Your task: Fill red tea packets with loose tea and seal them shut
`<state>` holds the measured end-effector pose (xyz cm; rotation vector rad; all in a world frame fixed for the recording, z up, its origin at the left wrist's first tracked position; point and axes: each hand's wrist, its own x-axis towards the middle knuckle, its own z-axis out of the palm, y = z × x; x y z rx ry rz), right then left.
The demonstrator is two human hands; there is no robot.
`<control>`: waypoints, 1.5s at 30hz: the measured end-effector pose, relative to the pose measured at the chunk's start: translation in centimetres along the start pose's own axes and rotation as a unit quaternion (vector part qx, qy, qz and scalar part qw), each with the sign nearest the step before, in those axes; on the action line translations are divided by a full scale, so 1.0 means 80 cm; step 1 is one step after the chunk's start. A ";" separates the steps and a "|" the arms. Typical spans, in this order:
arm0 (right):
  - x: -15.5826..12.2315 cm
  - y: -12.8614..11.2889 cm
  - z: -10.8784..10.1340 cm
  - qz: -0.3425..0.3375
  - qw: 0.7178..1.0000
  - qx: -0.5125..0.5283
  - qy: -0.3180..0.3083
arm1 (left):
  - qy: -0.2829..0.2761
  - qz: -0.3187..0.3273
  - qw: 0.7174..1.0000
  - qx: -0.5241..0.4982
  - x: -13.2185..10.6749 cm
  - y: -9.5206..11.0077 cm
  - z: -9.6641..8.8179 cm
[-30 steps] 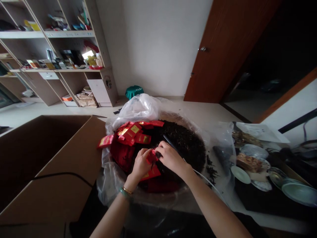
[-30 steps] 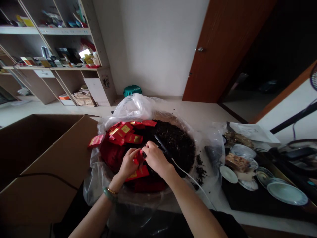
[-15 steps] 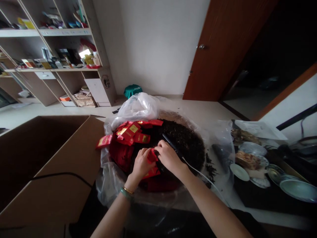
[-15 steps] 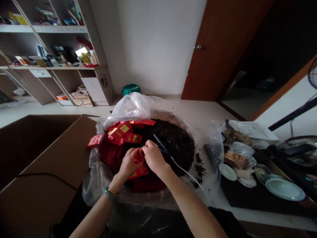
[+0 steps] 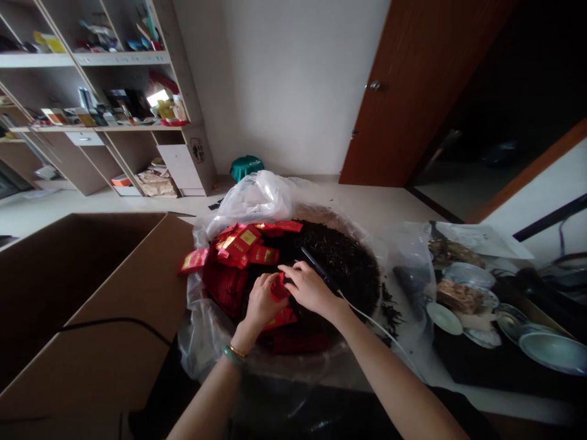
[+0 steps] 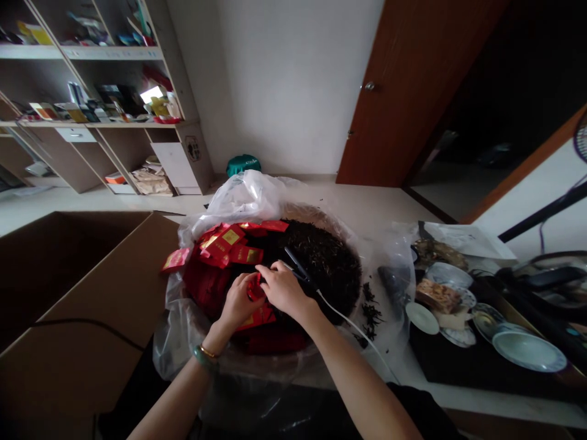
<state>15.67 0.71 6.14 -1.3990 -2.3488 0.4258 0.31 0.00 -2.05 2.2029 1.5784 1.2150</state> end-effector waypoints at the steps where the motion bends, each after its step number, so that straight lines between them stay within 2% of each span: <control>1: 0.000 0.001 -0.002 -0.013 1.000 0.016 0.013 | 0.001 -0.004 1.000 -0.002 0.000 0.000 -0.001; 5: -0.002 -0.004 -0.011 -0.054 0.993 0.054 0.088 | -0.002 -0.037 0.999 -0.009 0.003 0.001 -0.004; 7: -0.005 -0.009 -0.013 -0.061 0.996 0.023 0.067 | 0.004 -0.050 0.999 -0.013 0.003 0.001 -0.005; 10: -0.008 -0.015 -0.007 -0.057 0.997 -0.053 -0.015 | 0.006 -0.056 0.998 -0.015 0.001 0.002 -0.004; 12: -0.008 -0.018 -0.002 -0.045 0.995 -0.078 -0.039 | 0.004 -0.055 0.998 -0.011 0.000 0.002 -0.003; 14: -0.006 -0.018 0.001 -0.036 0.996 -0.072 -0.030 | 0.005 -0.051 0.999 -0.004 0.000 0.003 -0.001; 19: -0.003 -0.013 0.001 -0.006 0.996 -0.080 0.044 | 0.029 -0.043 0.998 0.041 0.000 0.006 0.000; 23: -0.003 -0.015 0.008 0.019 0.993 -0.112 0.011 | 0.015 -0.028 0.997 0.067 -0.002 0.009 0.002; 30: 0.001 -0.020 0.025 0.064 0.998 0.008 -0.015 | 0.035 -0.014 0.999 0.036 -0.003 0.006 0.004; 35: 0.001 -0.019 0.025 0.050 0.994 0.080 -0.061 | 0.021 -0.029 0.999 0.003 -0.005 0.002 0.001; 38: 0.003 -0.015 0.019 0.013 0.991 0.134 -0.019 | 0.019 -0.035 0.999 -0.014 -0.005 -0.005 -0.003; 40: 0.006 -0.006 0.013 -0.004 0.979 0.197 0.060 | 0.034 -0.050 0.998 -0.017 -0.004 -0.010 -0.006; 42: 0.011 0.008 0.009 0.020 0.958 0.249 0.137 | 0.051 -0.069 0.996 -0.018 -0.002 -0.014 -0.010; 43: 0.013 0.016 0.010 0.045 0.953 0.258 0.152 | 0.058 -0.076 0.995 -0.019 -0.001 -0.015 -0.011; 45: 0.016 0.031 0.019 0.090 0.966 0.215 0.108 | 0.070 -0.077 0.994 -0.022 0.000 -0.017 -0.013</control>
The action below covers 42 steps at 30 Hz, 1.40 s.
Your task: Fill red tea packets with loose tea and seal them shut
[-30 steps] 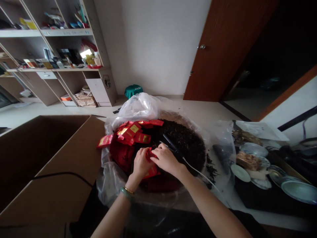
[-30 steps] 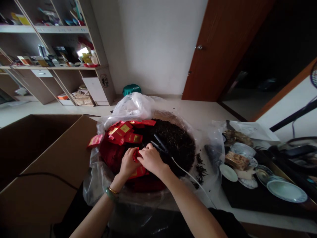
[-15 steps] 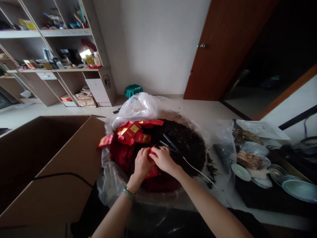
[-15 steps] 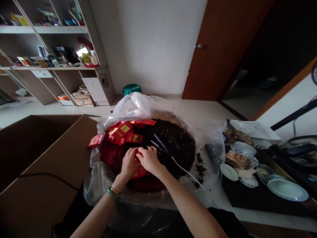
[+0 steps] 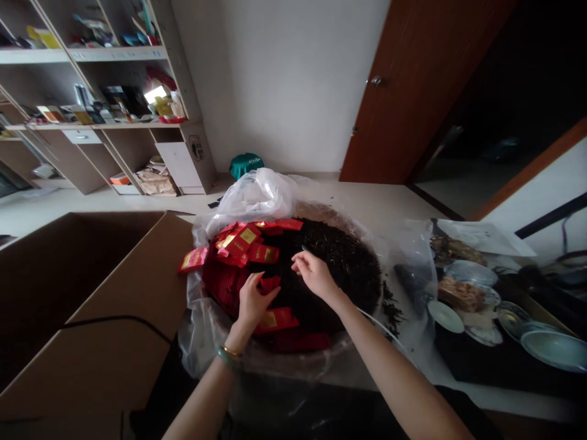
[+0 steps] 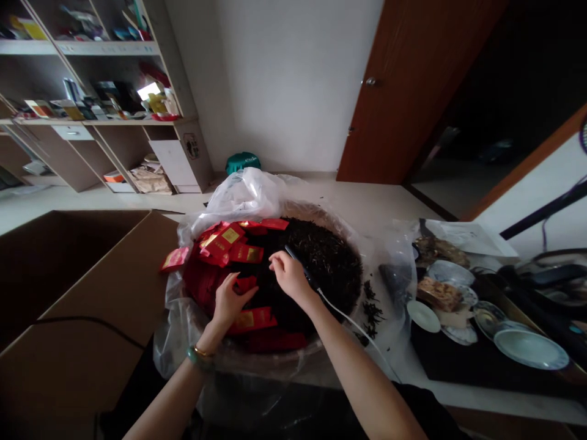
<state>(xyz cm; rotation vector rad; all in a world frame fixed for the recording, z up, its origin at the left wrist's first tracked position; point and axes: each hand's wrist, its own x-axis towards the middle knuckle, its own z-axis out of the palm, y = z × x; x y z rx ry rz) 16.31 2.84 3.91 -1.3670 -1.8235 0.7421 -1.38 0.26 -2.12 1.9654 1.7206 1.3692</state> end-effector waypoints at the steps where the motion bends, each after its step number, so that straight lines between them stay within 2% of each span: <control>1: 0.001 0.009 0.005 0.013 0.997 -0.056 -0.047 | 0.005 0.003 1.000 -0.001 0.000 0.000 0.000; 3: -0.002 0.024 0.018 0.005 0.972 -0.192 -0.135 | 0.015 0.008 1.000 0.000 0.000 -0.001 0.000; 5: -0.006 0.036 0.032 -0.011 0.942 -0.286 -0.178 | 0.018 0.009 1.000 0.002 -0.002 -0.002 0.002; 10: -0.014 0.050 0.047 -0.008 0.915 -0.370 -0.160 | 0.015 0.008 1.000 -0.017 -0.003 -0.001 0.004; 13: -0.015 0.048 0.045 -0.012 0.895 -0.407 -0.184 | 0.008 0.005 1.000 -0.024 -0.003 0.001 0.005; 17: -0.016 0.043 0.043 -0.004 0.886 -0.413 -0.210 | -0.002 0.017 0.999 -0.028 -0.004 0.003 0.005; 23: -0.015 0.045 0.048 -0.002 0.895 -0.380 -0.232 | -0.014 0.046 0.998 -0.036 -0.006 0.005 0.003; 29: -0.011 0.043 0.047 -0.006 0.908 -0.351 -0.227 | -0.027 0.041 0.998 -0.035 -0.005 0.003 0.003; 31: -0.006 0.040 0.038 -0.005 0.929 -0.314 -0.197 | -0.026 0.034 0.999 -0.031 -0.003 0.002 0.002; 35: 0.006 0.027 0.007 -0.031 0.988 -0.140 -0.062 | -0.025 0.022 0.999 -0.023 -0.001 0.002 0.002; 38: 0.009 0.010 -0.016 -0.053 0.997 -0.049 0.009 | -0.026 0.012 1.000 -0.009 0.000 0.005 0.003; 42: 0.000 -0.017 -0.030 -0.087 0.996 0.003 0.035 | -0.036 0.016 0.999 -0.011 0.001 0.012 0.005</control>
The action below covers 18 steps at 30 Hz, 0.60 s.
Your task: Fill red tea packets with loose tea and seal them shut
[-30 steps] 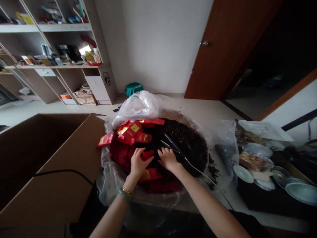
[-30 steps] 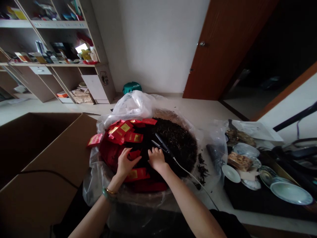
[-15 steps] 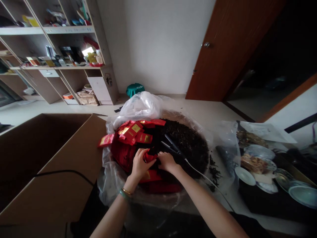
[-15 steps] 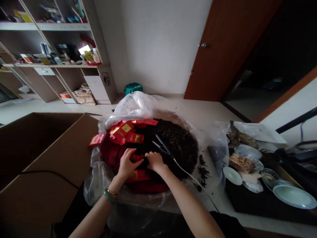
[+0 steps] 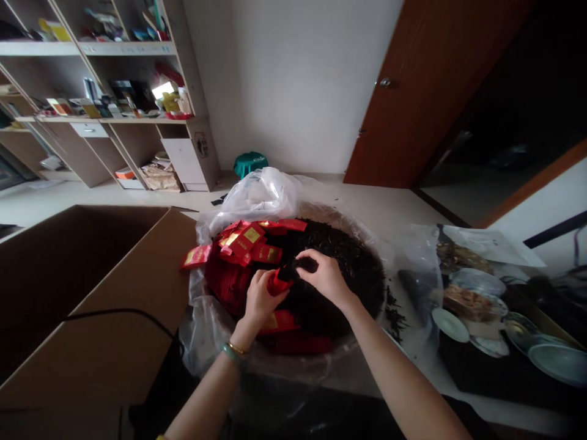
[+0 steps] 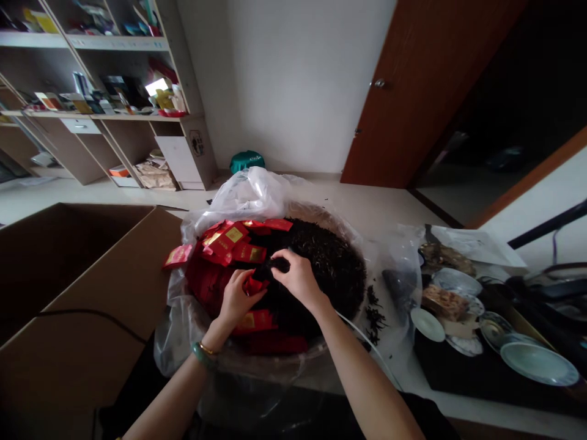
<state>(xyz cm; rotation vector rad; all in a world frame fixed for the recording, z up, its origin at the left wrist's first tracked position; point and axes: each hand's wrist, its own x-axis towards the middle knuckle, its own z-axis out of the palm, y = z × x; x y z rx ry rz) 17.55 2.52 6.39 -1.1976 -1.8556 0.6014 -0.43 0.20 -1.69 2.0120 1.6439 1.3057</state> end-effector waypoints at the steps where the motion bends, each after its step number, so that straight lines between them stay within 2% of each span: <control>1: -0.002 -0.006 0.000 -0.003 1.000 0.007 -0.002 | -0.004 0.001 1.000 -0.002 0.000 0.002 0.001; 5: -0.008 -0.016 0.008 0.003 0.999 0.038 -0.014 | -0.008 0.003 1.000 -0.003 0.000 0.008 0.002; 10: -0.008 -0.012 0.012 -0.004 0.995 0.102 -0.006 | 0.000 -0.002 1.000 0.003 0.000 0.005 0.002; 15: -0.007 -0.011 0.007 -0.036 0.999 0.014 0.019 | 0.030 -0.011 0.999 -0.004 0.000 0.002 0.004; 18: -0.010 -0.013 0.010 -0.058 0.998 -0.010 -0.035 | 0.048 -0.001 0.999 -0.010 0.000 0.001 0.006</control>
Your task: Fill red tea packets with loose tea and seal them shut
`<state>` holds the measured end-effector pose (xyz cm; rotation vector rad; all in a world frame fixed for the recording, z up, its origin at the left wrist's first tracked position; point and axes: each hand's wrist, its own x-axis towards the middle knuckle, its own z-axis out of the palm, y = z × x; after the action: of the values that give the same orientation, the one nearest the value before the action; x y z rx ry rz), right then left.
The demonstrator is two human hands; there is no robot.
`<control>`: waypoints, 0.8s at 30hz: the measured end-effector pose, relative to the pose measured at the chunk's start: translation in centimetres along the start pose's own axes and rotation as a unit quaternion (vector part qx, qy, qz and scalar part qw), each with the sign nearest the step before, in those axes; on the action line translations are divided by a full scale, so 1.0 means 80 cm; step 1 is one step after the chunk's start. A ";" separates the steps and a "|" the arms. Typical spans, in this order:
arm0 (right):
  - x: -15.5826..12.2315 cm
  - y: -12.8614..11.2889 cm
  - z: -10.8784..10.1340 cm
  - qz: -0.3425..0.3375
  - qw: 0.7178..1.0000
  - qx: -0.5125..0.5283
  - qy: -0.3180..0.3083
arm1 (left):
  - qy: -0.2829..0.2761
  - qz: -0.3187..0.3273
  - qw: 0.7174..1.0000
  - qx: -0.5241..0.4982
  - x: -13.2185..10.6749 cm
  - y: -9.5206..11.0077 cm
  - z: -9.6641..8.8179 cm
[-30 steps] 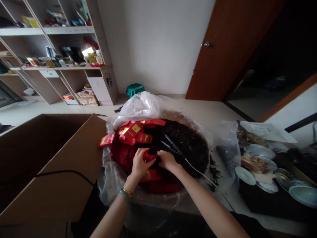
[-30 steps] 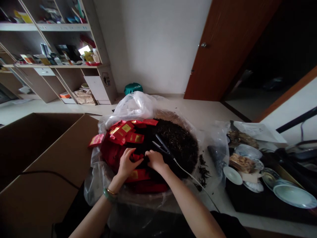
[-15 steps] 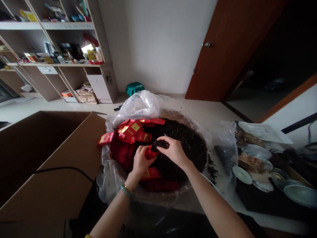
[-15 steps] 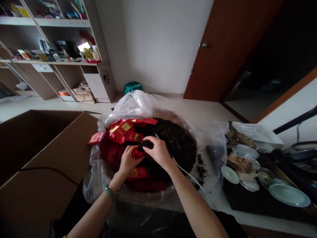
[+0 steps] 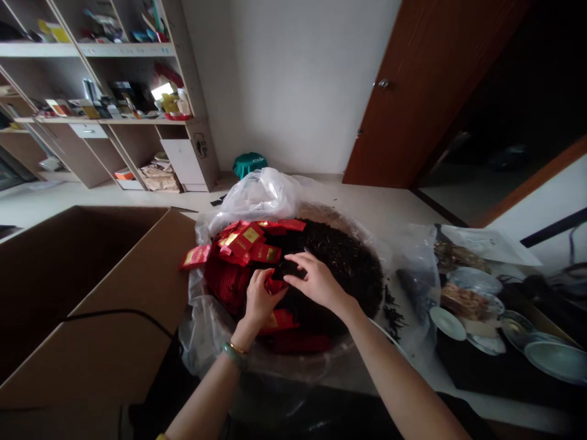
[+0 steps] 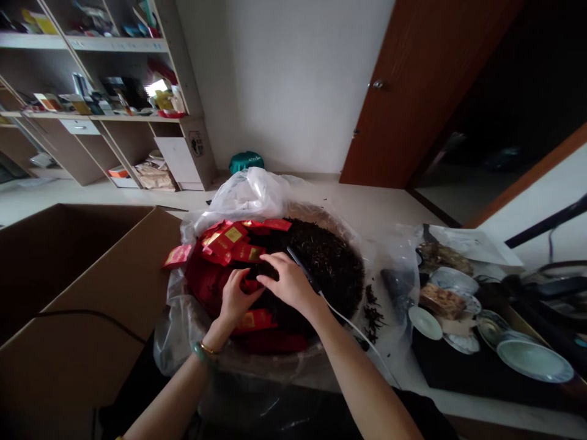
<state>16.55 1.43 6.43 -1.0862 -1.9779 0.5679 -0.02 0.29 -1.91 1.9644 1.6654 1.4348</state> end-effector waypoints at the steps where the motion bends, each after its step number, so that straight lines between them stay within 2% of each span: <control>1: 0.000 0.000 0.002 -0.005 1.000 0.002 -0.019 | 0.002 0.003 1.000 -0.001 0.000 0.000 0.001; 3: -0.001 0.000 0.004 -0.004 0.999 0.003 -0.032 | 0.002 0.003 1.000 0.001 -0.001 -0.001 0.002; 9: 0.003 0.000 -0.004 0.016 0.998 0.020 0.060 | -0.010 -0.013 1.000 -0.002 -0.005 -0.008 0.006; 13: 0.004 -0.002 -0.007 0.020 0.995 0.054 0.083 | -0.018 -0.009 1.000 -0.011 -0.006 -0.007 0.006; 15: 0.004 -0.004 -0.007 0.012 0.996 0.035 0.084 | -0.010 -0.010 1.000 -0.006 -0.005 -0.006 0.005; 18: 0.001 -0.007 -0.004 -0.035 0.999 -0.033 0.022 | 0.001 -0.019 1.000 0.005 -0.005 -0.005 0.004; 21: -0.003 -0.011 0.002 -0.071 0.989 -0.096 -0.092 | -0.016 -0.021 1.000 0.004 -0.006 -0.005 0.005; 24: -0.005 -0.013 0.008 -0.021 0.970 -0.160 -0.184 | -0.050 -0.022 0.998 -0.015 -0.007 -0.005 0.002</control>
<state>15.64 0.51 6.64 -1.1921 -2.4753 0.4620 -0.09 -0.01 -2.56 1.9372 1.6236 1.3152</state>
